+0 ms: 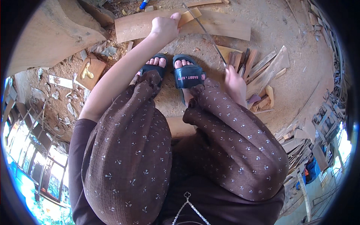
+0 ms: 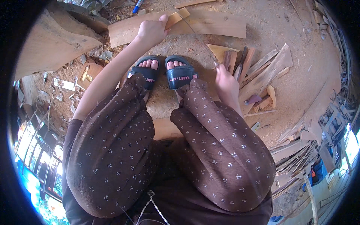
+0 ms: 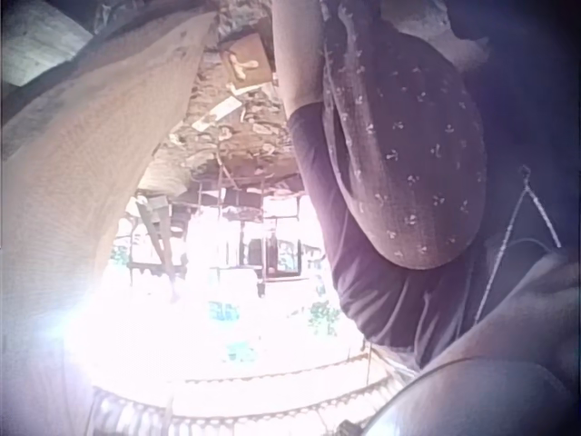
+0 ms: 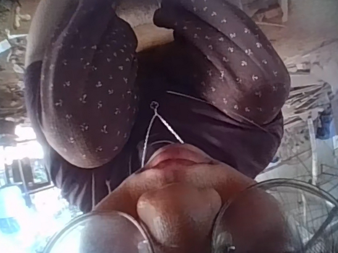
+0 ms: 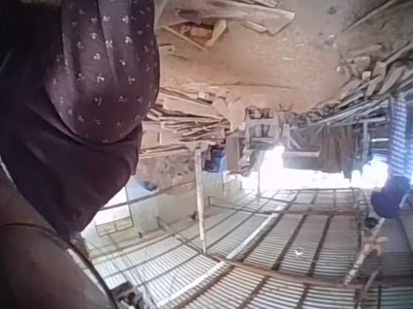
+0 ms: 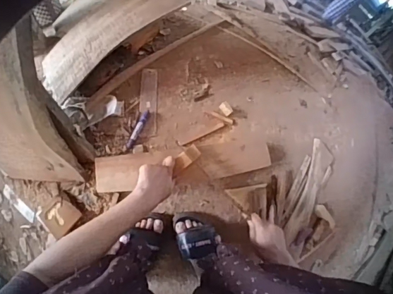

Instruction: Sawing a small piece of wood into smaller segments in a workshop.

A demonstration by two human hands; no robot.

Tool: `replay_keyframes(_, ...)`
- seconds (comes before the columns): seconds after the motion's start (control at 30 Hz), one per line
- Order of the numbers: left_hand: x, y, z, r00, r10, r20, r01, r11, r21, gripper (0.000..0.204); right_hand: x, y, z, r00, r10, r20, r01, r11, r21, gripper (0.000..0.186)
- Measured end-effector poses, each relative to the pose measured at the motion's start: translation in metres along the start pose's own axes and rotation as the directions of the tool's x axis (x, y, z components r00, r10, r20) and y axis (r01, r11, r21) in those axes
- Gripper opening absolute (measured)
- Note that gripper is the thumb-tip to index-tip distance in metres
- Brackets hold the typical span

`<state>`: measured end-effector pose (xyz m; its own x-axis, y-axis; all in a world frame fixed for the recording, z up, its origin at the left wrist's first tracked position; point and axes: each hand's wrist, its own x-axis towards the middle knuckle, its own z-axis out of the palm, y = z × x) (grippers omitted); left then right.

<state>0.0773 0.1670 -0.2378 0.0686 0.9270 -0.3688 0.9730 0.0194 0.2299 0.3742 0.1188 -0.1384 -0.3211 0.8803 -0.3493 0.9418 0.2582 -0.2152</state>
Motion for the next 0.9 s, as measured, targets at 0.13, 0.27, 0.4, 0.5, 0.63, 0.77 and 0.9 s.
replay_keyframes(0.13, 0.0, 0.002, 0.0, 1.0, -0.003, -0.015, 0.003, 1.0, -0.001, 0.042, -0.005, -0.006, -0.01, 0.998, 0.041, 0.047, -0.042, 0.999, 0.019, 0.016)
replay_keyframes(0.27, 0.0, 0.007, -0.006, 0.999, -0.032, 0.02, 0.03, 0.995, 0.092, 0.047, 0.045, -0.033, 0.002, 0.999, 0.022, 0.031, -0.02, 0.998, -0.067, 0.018)
replay_keyframes(0.4, 0.002, 0.007, -0.007, 0.996, -0.075, 0.048, 0.072, 0.996, 0.049, 0.047, 0.064, -0.028, -0.007, 0.998, -0.048, -0.048, 0.044, 0.995, -0.087, 0.018)
replay_keyframes(0.5, 0.0, 0.004, -0.004, 0.999, -0.034, 0.036, 0.033, 0.999, 0.023, 0.044, 0.054, -0.021, -0.006, 0.995, -0.1, -0.031, 0.096, 0.991, -0.096, 0.017)
replay_keyframes(0.63, 0.001, 0.005, -0.004, 0.999, 0.046, -0.018, -0.046, 0.999, 0.015, 0.04, 0.032, -0.02, 0.004, 0.998, -0.051, 0.032, 0.053, 0.997, -0.063, 0.017)
replay_keyframes(0.77, 0.0, 0.01, -0.007, 1.0, -0.003, 0.005, 0.003, 1.0, 0.002, 0.04, 0.01, -0.018, 0.012, 1.0, 0.023, 0.005, -0.023, 1.0, -0.016, 0.017)
replay_keyframes(0.9, -0.002, 0.01, -0.006, 1.0, 0.023, -0.013, -0.023, 1.0, -0.014, 0.039, -0.014, 0.001, 0.014, 0.997, -0.006, -0.079, 0.005, 1.0, -0.02, 0.018)
